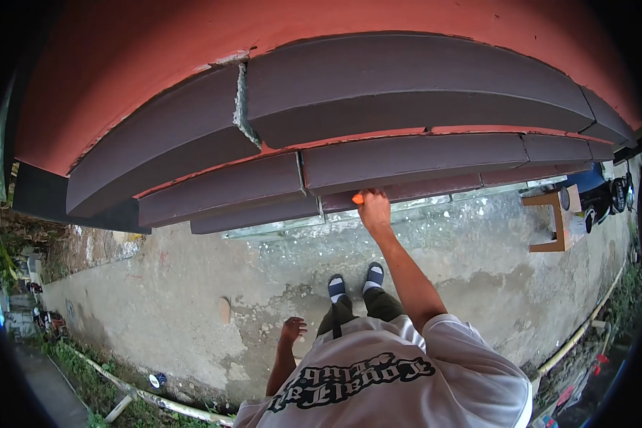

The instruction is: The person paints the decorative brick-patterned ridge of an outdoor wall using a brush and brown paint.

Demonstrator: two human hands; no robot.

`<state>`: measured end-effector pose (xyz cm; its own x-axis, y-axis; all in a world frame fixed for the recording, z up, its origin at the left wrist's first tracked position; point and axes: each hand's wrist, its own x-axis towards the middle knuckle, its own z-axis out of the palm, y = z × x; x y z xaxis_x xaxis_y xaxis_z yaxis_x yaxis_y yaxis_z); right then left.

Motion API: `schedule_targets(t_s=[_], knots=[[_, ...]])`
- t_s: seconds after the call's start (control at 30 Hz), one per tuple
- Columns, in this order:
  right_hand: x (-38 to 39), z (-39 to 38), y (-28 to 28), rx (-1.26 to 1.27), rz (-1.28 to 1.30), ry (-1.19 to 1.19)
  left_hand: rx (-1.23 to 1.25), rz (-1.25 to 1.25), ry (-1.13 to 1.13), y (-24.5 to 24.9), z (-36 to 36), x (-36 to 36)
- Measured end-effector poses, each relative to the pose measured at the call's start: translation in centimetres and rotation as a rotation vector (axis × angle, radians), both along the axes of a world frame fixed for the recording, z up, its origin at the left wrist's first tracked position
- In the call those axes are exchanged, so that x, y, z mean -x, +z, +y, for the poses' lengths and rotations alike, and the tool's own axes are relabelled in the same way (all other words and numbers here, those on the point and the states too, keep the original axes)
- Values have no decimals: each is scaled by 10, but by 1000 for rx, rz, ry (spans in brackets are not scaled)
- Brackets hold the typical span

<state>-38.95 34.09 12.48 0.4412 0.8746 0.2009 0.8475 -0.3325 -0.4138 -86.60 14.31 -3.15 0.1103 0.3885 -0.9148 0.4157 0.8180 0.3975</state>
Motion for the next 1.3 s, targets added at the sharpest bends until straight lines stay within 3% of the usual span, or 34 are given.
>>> schedule_targets(t_s=[0.2,0.33,0.5,0.6,0.7,0.8,0.87,0.97,1.07,1.23,1.3], knots=[[57,27,5,-98,606,97,-56,1,130,29,10,-36],[33,14,3,-91,764,-9,-73,14,135,39,6,-47],[-40,-24,16,-66,666,-137,23,24,141,13,4,-39],[-68,-37,17,-155,282,-150,36,31,89,9,15,-34],[-54,-34,28,-108,69,-137,26,-16,126,-2,36,-22],[-2,-5,10,16,78,-37,-27,-44,78,6,59,-19],[37,16,-6,-51,85,95,-48,-60,73,6,77,-14],[82,41,7,-20,288,-31,-91,-53,29,16,97,-9],[84,54,-1,-50,742,-71,-105,-20,-24,22,112,-2],[57,40,-9,-309,747,-236,-77,-33,-78,4,127,20],[34,33,9,-129,647,-255,-95,-13,-123,4,130,20]])
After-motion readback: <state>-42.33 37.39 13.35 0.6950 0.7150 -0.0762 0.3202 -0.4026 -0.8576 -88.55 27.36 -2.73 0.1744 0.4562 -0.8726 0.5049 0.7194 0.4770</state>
